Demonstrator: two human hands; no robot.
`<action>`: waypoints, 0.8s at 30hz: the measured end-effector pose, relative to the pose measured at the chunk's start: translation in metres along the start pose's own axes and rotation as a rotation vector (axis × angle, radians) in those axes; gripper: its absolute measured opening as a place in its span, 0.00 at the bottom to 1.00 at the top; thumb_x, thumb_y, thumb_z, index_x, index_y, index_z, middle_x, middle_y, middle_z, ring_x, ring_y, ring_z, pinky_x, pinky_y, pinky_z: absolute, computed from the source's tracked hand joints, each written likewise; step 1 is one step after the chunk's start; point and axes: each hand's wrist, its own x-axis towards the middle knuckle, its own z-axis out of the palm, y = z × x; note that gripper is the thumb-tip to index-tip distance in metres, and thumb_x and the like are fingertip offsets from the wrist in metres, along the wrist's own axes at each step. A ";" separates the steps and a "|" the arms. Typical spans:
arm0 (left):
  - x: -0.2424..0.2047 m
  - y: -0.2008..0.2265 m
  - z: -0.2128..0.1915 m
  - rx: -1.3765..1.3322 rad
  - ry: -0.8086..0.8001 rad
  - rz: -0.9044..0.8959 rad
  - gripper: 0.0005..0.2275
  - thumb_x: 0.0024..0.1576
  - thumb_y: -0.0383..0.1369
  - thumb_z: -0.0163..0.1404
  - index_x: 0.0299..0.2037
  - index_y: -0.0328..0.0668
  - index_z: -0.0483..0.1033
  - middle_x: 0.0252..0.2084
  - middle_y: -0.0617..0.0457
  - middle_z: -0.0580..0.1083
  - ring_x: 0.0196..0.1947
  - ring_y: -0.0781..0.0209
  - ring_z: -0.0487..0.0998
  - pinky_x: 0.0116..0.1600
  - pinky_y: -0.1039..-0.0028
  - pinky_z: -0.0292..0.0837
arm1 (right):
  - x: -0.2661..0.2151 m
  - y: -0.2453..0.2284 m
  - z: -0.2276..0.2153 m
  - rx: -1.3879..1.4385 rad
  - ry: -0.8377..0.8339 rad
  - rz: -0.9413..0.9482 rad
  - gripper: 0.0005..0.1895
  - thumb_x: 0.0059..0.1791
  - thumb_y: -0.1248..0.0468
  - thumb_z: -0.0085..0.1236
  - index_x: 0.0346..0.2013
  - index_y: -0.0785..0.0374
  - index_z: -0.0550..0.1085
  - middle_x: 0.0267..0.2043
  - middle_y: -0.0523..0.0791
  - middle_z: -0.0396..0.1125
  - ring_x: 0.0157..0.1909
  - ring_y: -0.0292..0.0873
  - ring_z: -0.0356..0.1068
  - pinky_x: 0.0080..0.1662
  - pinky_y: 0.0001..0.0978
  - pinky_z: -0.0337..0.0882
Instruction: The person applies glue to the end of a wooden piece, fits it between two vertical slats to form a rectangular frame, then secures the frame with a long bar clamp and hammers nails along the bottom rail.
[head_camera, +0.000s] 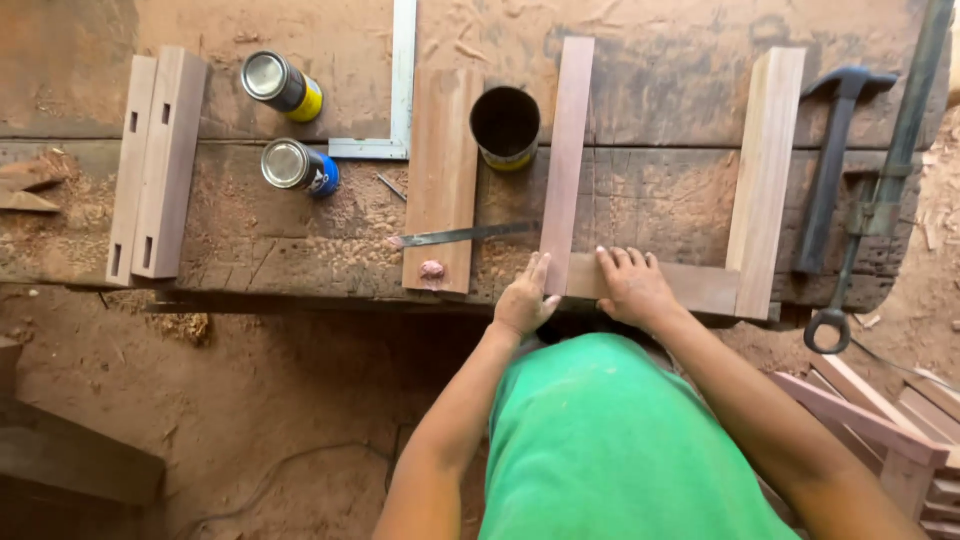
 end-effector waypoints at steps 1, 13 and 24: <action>0.014 -0.003 -0.003 0.031 0.011 0.009 0.44 0.44 0.43 0.64 0.71 0.35 0.59 0.65 0.29 0.67 0.59 0.38 0.76 0.59 0.64 0.77 | 0.010 0.004 -0.001 0.022 -0.004 0.028 0.54 0.39 0.46 0.68 0.73 0.61 0.55 0.67 0.55 0.60 0.70 0.61 0.60 0.64 0.65 0.59; 0.009 0.002 -0.006 0.020 -0.015 -0.035 0.41 0.46 0.45 0.63 0.69 0.35 0.61 0.63 0.30 0.68 0.61 0.41 0.75 0.59 0.65 0.76 | 0.004 -0.009 -0.007 0.097 -0.010 0.084 0.50 0.40 0.55 0.69 0.72 0.63 0.56 0.69 0.54 0.58 0.72 0.58 0.56 0.67 0.68 0.55; 0.011 -0.004 0.002 -0.025 -0.054 -0.103 0.44 0.44 0.46 0.64 0.71 0.37 0.58 0.64 0.32 0.67 0.62 0.42 0.74 0.58 0.63 0.77 | 0.005 -0.003 -0.013 0.048 0.048 0.030 0.49 0.38 0.50 0.71 0.69 0.60 0.60 0.66 0.50 0.63 0.69 0.52 0.62 0.68 0.51 0.61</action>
